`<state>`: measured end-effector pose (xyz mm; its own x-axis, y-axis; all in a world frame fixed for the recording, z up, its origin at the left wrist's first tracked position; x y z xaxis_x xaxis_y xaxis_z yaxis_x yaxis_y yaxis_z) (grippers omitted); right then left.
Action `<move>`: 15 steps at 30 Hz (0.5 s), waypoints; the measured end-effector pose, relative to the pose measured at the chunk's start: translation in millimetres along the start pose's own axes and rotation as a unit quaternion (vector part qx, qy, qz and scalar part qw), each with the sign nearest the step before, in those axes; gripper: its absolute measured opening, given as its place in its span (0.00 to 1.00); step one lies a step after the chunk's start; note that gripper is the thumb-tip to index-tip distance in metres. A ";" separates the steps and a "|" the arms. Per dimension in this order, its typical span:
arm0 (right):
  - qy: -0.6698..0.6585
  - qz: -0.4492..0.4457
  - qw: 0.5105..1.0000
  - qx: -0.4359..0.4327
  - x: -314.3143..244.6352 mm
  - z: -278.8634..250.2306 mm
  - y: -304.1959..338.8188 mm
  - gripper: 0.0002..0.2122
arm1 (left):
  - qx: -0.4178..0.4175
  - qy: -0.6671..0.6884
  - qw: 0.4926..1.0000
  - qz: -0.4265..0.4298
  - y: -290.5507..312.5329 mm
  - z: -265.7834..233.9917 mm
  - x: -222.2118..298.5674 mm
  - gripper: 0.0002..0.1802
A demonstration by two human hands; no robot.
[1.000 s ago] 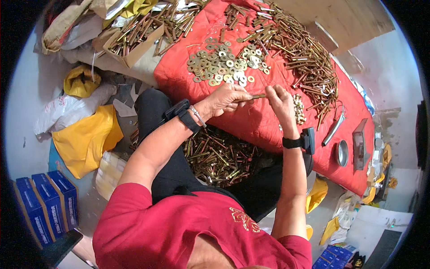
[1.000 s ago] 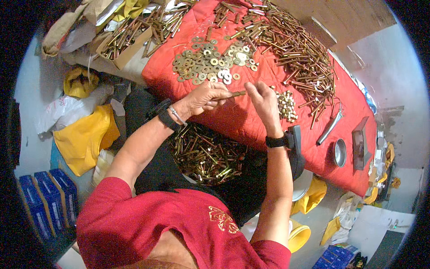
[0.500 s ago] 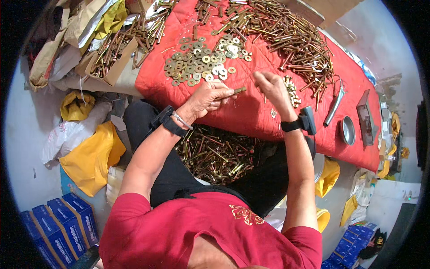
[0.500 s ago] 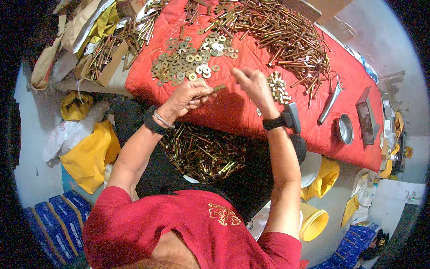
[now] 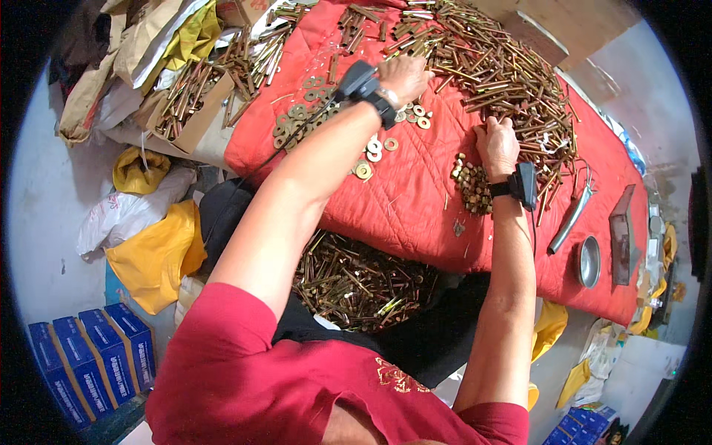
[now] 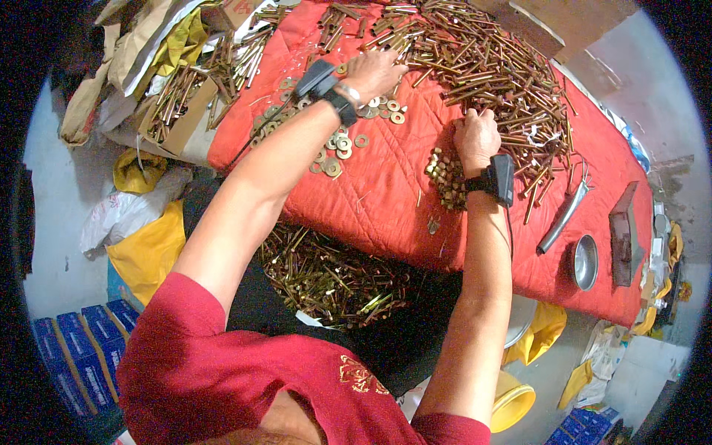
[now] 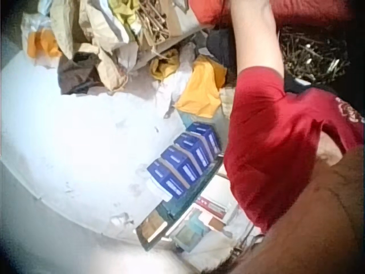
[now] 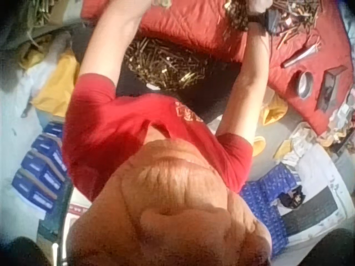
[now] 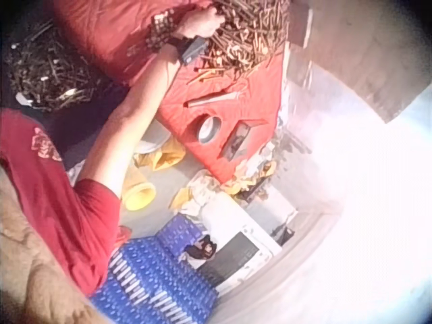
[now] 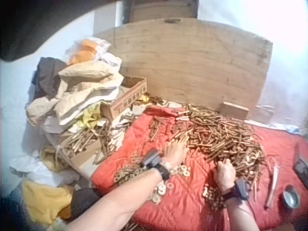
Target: Assembling washers onto long metal bolts by hand.
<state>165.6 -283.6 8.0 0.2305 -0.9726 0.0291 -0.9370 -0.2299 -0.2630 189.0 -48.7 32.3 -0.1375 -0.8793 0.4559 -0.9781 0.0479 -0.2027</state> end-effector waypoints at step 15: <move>-0.306 -0.056 0.946 -0.093 -60.1 -37.0 43.5 0.09 | -0.015 0.372 0.927 -0.046 79.2 -21.2 -53.8 0.23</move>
<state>101.2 -236.4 30.5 0.3859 -0.7541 -0.5314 -0.9148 -0.3874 -0.1145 115.6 12.5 10.1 -0.1118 -0.3106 0.9439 -0.9934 0.0113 -0.1139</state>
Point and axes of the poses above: each hand's wrist, its own y-axis away from the middle knuckle, its own z-axis out of the palm, x = y × z, the point moved 1 cm from there along -y, towards the middle knuckle, and after that the axes turned 8 degrees about -x, right-handed, at the moved point
